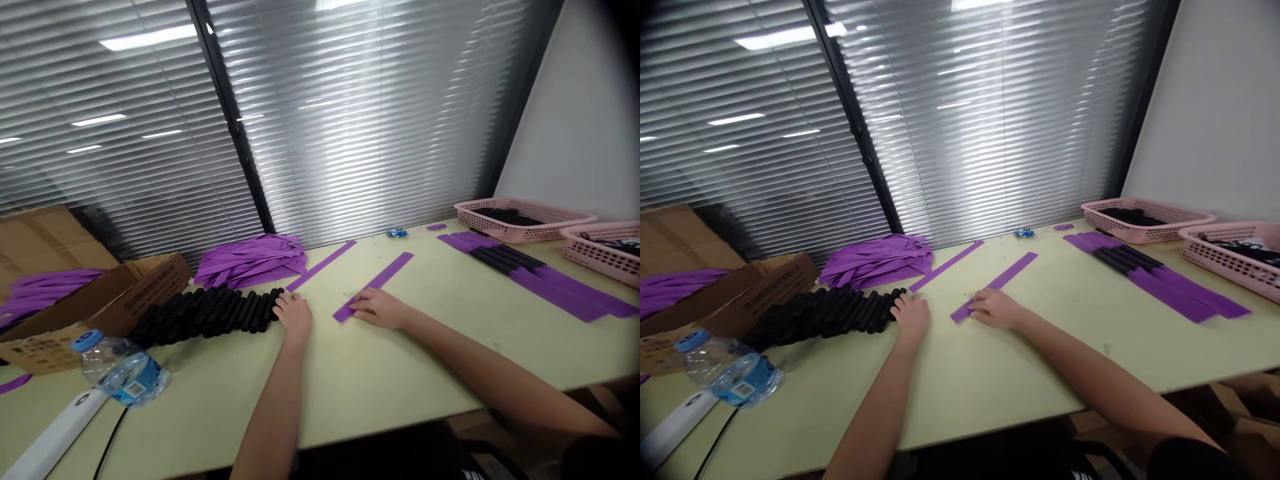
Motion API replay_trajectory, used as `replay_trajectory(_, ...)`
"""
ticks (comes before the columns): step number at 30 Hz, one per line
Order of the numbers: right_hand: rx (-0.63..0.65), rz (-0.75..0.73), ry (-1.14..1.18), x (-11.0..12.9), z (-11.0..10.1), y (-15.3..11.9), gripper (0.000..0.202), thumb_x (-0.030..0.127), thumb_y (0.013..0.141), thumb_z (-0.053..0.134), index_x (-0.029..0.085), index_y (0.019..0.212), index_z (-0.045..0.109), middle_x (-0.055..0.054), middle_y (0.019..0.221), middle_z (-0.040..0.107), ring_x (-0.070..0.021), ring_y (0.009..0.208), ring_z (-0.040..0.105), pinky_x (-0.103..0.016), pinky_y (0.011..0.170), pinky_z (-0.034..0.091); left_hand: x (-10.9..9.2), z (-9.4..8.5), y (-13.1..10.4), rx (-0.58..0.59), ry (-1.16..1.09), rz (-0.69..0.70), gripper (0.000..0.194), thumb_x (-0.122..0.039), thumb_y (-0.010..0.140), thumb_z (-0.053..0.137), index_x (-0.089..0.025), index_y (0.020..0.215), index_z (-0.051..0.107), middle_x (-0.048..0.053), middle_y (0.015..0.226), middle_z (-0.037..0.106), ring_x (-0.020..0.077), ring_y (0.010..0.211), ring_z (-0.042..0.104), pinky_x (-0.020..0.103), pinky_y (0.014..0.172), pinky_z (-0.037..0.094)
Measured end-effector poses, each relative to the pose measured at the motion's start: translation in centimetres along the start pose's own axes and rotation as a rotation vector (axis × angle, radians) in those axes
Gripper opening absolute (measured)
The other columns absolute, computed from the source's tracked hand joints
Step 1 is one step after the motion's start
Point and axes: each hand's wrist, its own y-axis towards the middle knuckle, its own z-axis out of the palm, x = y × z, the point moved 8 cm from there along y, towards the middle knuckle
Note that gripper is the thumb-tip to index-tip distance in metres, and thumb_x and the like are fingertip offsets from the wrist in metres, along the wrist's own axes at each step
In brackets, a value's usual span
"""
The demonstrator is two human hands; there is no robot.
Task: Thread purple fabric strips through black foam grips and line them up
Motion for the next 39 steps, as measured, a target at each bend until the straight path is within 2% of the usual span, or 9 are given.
replay_trajectory(8,-0.008,0.007,0.009,-0.4,0.3,0.0,0.040,0.045,0.095,0.041,0.023,0.118,0.065,-0.011,0.110,0.063,-0.0225,0.100,0.057,-0.038,0.090,0.045,-0.8,0.0,-0.2,0.017,0.004,0.063,0.033,-0.026,0.088,0.042,-0.011,0.106,0.066,0.020,0.112,0.056,0.0336,0.102,0.048,0.046,0.085,0.033)
replay_trajectory(18,-0.003,-0.001,0.004,-0.1,0.1,0.1,0.040,0.044,0.095,0.041,0.023,0.119,0.065,-0.011,0.110,0.063,-0.0228,0.101,0.057,-0.039,0.090,0.045,-0.8,0.2,-0.3,0.041,-0.020,0.042,0.038,-0.027,0.087,0.042,-0.012,0.118,0.059,0.021,0.119,0.054,0.0346,0.106,0.046,0.044,0.084,0.035)
replay_trajectory(28,0.004,0.004,-0.003,-0.2,0.1,0.1,0.039,0.043,0.095,0.042,0.023,0.118,0.065,-0.011,0.111,0.063,-0.0229,0.100,0.057,-0.039,0.090,0.044,-0.9,0.0,-0.3,0.017,0.004,0.038,0.037,-0.026,0.086,0.044,-0.011,0.116,0.061,0.021,0.118,0.055,0.0350,0.106,0.047,0.045,0.085,0.035)
replay_trajectory(35,0.000,0.005,0.013,-0.1,0.1,0.0,0.039,0.043,0.095,0.041,0.023,0.119,0.065,-0.011,0.110,0.063,-0.0229,0.100,0.057,-0.038,0.089,0.045,-0.6,-0.2,-0.3,0.027,0.003,0.011,0.041,-0.030,0.085,0.047,-0.011,0.121,0.058,0.022,0.122,0.053,0.0356,0.109,0.045,0.047,0.086,0.034)
replay_trajectory(39,-0.012,0.001,0.015,-0.1,0.0,0.0,0.039,0.043,0.095,0.042,0.023,0.118,0.065,-0.011,0.110,0.063,-0.0226,0.100,0.057,-0.038,0.089,0.045,0.2,0.0,0.0,0.049,-0.013,-0.049,0.046,-0.039,0.084,0.049,-0.012,0.120,0.057,0.022,0.122,0.052,0.0383,0.109,0.044,0.050,0.086,0.032)
